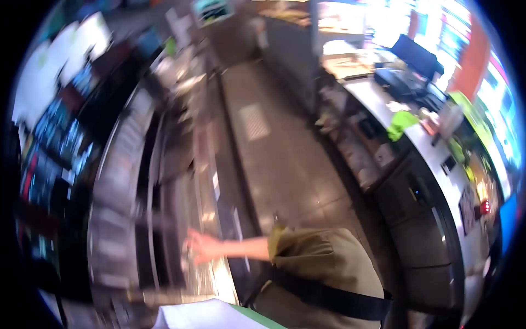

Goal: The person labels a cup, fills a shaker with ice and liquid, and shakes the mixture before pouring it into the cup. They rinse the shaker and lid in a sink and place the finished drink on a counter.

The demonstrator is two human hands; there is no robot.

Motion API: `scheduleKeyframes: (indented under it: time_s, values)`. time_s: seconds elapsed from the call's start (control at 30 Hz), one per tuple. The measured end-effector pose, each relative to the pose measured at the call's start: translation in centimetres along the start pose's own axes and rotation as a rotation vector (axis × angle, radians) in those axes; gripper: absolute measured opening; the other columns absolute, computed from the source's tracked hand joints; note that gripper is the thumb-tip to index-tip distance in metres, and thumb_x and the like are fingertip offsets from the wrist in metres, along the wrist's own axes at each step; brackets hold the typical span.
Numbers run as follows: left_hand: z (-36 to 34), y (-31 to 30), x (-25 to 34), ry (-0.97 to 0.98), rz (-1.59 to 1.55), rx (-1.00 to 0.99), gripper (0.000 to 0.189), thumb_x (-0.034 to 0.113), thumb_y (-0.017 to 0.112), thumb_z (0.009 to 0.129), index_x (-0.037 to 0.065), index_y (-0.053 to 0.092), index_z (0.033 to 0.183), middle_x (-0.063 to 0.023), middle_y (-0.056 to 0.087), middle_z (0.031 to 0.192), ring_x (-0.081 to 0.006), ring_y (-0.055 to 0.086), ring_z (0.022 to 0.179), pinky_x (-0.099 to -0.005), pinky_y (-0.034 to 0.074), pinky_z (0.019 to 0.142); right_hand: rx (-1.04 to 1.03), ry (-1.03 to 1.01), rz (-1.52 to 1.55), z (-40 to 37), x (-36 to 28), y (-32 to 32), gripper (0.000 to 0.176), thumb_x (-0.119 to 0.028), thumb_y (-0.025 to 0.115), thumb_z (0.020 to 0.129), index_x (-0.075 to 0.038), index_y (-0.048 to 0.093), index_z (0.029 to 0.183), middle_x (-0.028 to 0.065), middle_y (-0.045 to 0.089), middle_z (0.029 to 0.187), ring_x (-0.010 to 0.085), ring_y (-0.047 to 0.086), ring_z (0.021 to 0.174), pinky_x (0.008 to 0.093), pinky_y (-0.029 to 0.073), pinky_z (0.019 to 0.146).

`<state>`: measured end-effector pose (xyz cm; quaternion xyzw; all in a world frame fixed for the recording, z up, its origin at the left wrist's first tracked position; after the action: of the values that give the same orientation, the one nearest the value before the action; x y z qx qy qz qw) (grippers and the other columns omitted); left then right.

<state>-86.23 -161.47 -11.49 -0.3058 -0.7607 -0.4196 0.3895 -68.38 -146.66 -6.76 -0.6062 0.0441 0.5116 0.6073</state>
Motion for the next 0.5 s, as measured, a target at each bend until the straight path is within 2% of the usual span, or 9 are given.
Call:
scheduleKeyframes:
  time_s: [0.03,0.07,0.13,0.2,0.27,0.43,0.5]
  values:
    - [1.6,4.6,-0.4,0.026,0.064,-0.071,0.062,0.028,0.058,0.072,0.004,0.037,0.125,-0.0128,0.046,0.111,-0.0281,0.045,0.106,-0.0405,0.035,0.089,0.035,0.02,0.027,-1.5,1.9,-3.3,0.076,-0.044,0.06,0.075,-0.006,0.028,0.133,0.027,0.012,0.138,0.0432,0.029,0.122,0.0471,0.032,0.097]
    - [3.1,8.7,-0.5,0.04,0.118,-0.141,0.063,0.027,0.059,0.072,0.004,0.036,0.126,-0.0124,0.046,0.111,-0.0279,0.045,0.106,-0.0404,0.035,0.09,0.234,-0.093,-0.004,-2.3,3.9,-5.5,0.074,-0.041,0.062,0.075,-0.006,0.029,0.131,0.0277,0.014,0.137,0.0443,0.034,0.118,0.0449,0.034,0.096]
    - [5.3,15.7,-0.8,0.052,0.183,-0.268,0.064,0.025,0.06,0.071,0.005,0.035,0.126,-0.0117,0.046,0.111,-0.0274,0.045,0.106,-0.0401,0.035,0.09,0.32,0.062,-0.11,-5.7,9.9,-12.8,0.064,-0.034,0.062,0.077,-0.005,0.034,0.126,0.0261,0.019,0.134,0.0408,0.043,0.111,0.0426,0.04,0.09]
    - [7.1,21.6,-1.1,0.056,0.219,-0.371,0.065,0.023,0.061,0.07,0.006,0.034,0.127,-0.0109,0.045,0.111,-0.0269,0.045,0.106,-0.0399,0.035,0.091,0.331,0.387,-0.109,-9.3,15.9,-19.4,0.055,-0.032,0.06,0.079,-0.004,0.038,0.122,0.0257,0.022,0.133,0.0388,0.049,0.103,0.0417,0.043,0.085]
    - [8.9,27.1,-1.7,0.056,0.24,-0.465,0.067,0.021,0.061,0.07,0.006,0.033,0.128,-0.0101,0.045,0.111,-0.0265,0.045,0.106,-0.0396,0.035,0.091,0.407,0.468,-0.128,-11.0,20.9,-24.3,0.05,-0.029,0.059,0.08,-0.004,0.041,0.118,0.0259,0.026,0.13,0.0381,0.052,0.095,0.0422,0.046,0.08]
    - [16.2,40.4,-4.0,0.057,0.288,-0.727,0.072,0.017,0.064,0.068,0.008,0.03,0.13,-0.0082,0.044,0.11,-0.0253,0.045,0.106,-0.0389,0.034,0.093,0.507,0.438,-0.083,-10.2,31.8,-31.1,0.039,-0.029,0.057,0.08,-0.004,0.047,0.108,0.0181,0.041,0.118,0.037,0.054,0.089,0.0429,0.047,0.076]
    - [19.9,46.0,-5.0,0.072,0.279,-0.848,0.074,0.015,0.064,0.067,0.009,0.029,0.131,-0.0074,0.044,0.11,-0.0249,0.045,0.106,-0.0386,0.034,0.093,0.437,0.611,-0.072,-11.2,37.4,-32.8,0.04,-0.031,0.057,0.079,-0.004,0.047,0.107,0.018,0.041,0.117,0.0368,0.054,0.09,0.0424,0.047,0.075]
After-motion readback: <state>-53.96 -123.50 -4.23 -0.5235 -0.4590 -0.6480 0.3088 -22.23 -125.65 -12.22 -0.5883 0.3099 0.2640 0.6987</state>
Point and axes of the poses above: each hand's wrist, its own z-axis towards the middle knuckle, its own y-axis out of the palm, x = y × z, the point moved 1 cm from there along z, towards the middle knuckle
